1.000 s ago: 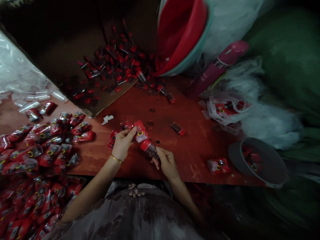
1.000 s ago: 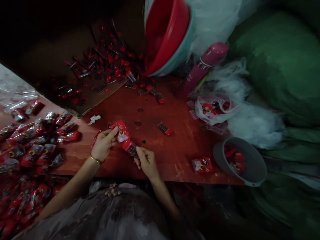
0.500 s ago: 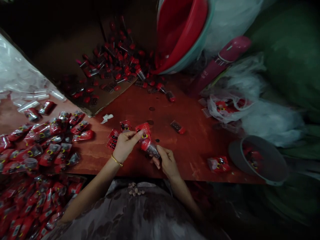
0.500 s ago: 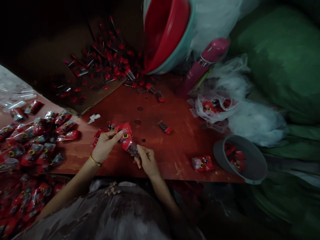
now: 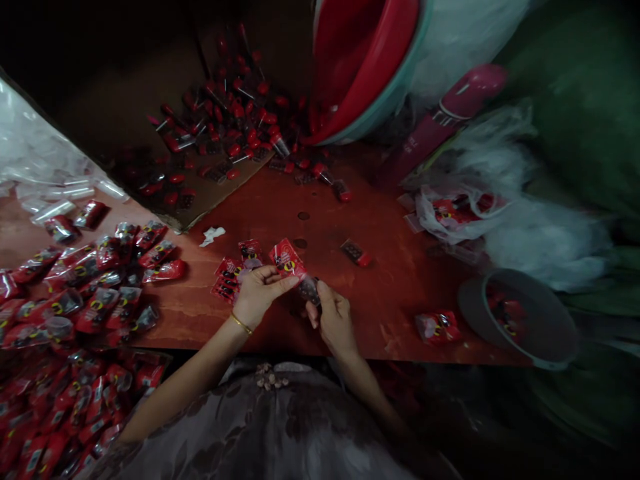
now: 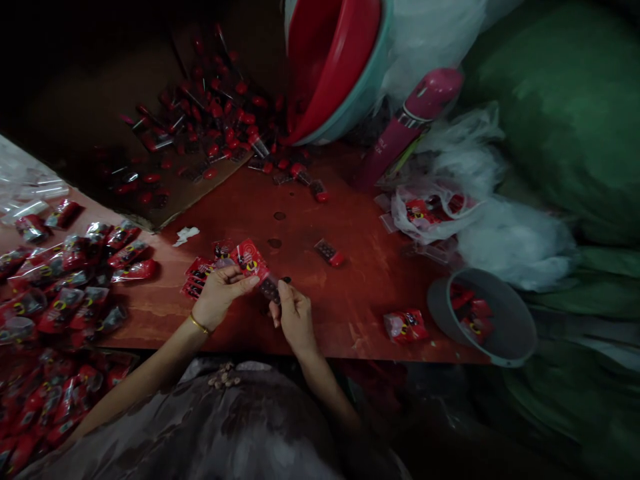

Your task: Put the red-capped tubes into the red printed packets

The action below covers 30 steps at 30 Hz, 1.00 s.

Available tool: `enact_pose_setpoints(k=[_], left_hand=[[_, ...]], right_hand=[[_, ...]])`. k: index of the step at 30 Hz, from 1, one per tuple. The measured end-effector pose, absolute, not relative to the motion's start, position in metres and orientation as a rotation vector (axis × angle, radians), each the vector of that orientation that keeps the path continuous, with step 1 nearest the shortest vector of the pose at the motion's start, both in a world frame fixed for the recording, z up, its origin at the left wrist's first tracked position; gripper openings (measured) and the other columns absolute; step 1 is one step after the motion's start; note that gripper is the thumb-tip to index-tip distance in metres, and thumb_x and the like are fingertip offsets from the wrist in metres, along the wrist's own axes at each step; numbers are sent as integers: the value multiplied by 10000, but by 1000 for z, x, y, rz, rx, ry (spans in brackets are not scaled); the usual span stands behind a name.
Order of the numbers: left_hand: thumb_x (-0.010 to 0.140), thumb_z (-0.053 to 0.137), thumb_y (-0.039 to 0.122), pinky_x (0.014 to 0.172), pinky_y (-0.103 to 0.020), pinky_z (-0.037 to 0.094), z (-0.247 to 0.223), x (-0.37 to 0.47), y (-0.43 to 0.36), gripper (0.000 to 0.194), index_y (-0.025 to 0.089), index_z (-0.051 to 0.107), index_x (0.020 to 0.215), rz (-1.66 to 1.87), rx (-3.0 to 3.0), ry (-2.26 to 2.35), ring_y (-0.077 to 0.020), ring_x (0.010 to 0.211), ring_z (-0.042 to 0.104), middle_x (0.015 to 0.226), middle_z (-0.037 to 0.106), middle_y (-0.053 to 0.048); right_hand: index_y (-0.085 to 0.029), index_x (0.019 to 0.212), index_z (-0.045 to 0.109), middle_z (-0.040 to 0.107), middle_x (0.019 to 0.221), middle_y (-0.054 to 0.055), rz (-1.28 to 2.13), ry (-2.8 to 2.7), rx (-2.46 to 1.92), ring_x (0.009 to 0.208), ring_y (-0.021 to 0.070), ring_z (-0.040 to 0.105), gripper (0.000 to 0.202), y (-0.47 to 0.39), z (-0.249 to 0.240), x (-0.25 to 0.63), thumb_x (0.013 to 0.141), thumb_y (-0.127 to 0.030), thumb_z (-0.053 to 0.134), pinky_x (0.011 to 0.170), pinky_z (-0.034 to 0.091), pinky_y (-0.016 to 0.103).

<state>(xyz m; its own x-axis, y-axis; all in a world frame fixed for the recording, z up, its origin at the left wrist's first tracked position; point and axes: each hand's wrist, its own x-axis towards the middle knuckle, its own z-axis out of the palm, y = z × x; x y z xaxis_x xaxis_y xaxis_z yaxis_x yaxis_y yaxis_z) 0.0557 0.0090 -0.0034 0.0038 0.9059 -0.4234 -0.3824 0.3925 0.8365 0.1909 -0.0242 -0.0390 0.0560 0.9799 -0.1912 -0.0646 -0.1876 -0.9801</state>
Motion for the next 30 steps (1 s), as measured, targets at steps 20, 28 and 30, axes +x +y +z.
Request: enact_pose_setpoints(k=[20, 28, 30], left_hand=[[700, 640, 504, 357, -214, 392, -2, 71, -6, 357, 152, 583, 727, 1118, 720, 997, -106, 333, 496, 433, 563, 25], [724, 610, 508, 283, -188, 351, -14, 74, -6, 364, 147, 574, 707, 1085, 694, 987, -79, 274, 433, 392, 463, 67], [733, 607, 493, 289, -185, 354, -12, 75, -9, 351, 144, 568, 707, 1090, 740, 1030, -76, 278, 441, 399, 451, 72]], right_hand=[[-188, 549, 498, 493, 468, -21, 1221, -957, -1341, 374, 79, 425, 522, -33, -40, 169, 875, -564, 341, 375, 324, 200], [-184, 572, 512, 488, 471, -28, 1196, -907, -1356, 379, 78, 420, 505, -32, -40, 163, 856, -579, 374, 378, 329, 195], [-185, 565, 507, 479, 466, -28, 1233, -826, -1347, 383, 80, 414, 512, -31, -41, 162, 834, -604, 388, 373, 327, 196]])
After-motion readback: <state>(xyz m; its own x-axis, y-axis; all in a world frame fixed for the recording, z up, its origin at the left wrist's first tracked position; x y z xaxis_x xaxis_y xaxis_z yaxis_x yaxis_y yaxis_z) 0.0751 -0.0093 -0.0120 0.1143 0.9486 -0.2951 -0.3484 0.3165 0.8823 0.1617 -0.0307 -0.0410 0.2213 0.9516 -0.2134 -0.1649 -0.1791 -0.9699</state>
